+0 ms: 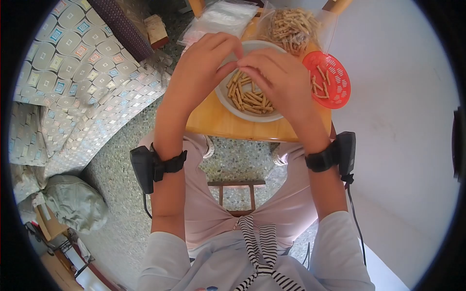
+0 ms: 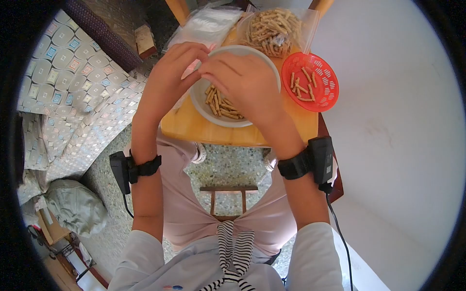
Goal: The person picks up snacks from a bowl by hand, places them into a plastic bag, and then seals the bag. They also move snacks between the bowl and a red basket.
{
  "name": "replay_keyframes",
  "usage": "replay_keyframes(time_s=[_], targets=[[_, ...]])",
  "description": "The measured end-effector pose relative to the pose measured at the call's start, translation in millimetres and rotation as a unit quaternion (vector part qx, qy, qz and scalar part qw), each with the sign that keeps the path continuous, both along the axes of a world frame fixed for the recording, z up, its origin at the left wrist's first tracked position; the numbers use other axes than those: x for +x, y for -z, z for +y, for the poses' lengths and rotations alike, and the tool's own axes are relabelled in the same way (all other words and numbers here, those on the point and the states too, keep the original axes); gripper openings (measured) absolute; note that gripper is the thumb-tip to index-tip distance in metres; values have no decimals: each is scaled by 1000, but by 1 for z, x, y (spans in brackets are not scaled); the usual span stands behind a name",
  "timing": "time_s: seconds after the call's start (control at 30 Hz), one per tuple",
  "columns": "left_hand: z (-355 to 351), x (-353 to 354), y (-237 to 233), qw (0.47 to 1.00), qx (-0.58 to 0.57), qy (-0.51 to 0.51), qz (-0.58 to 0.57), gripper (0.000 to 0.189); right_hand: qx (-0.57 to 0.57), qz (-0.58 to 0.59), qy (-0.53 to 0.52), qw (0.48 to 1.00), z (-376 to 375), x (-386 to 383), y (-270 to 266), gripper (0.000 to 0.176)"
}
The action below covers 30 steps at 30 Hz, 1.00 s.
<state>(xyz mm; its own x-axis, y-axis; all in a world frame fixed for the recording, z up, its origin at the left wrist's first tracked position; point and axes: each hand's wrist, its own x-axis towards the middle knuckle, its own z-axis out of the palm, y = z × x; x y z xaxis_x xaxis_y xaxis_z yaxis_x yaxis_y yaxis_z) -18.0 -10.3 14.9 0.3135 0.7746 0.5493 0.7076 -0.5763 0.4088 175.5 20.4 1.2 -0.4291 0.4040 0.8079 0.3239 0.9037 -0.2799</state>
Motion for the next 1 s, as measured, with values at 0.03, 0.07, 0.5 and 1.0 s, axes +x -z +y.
replay_keyframes(time_s=[0.03,0.07,0.5,1.0], targets=[[-1,-3,0,1000,-1,-11,22,22,-9,-10,4,1000,-3,-2,1,14],[-1,-7,-1,999,0,-23,44,23,-17,-20,9,1000,-5,-3,2,14],[-14,-44,3,946,-254,-198,-25,41,-169,6,2,986,-22,-41,31,11],[-17,-46,9,952,-226,-207,2,33,-239,-1,-5,971,7,4,38,21]])
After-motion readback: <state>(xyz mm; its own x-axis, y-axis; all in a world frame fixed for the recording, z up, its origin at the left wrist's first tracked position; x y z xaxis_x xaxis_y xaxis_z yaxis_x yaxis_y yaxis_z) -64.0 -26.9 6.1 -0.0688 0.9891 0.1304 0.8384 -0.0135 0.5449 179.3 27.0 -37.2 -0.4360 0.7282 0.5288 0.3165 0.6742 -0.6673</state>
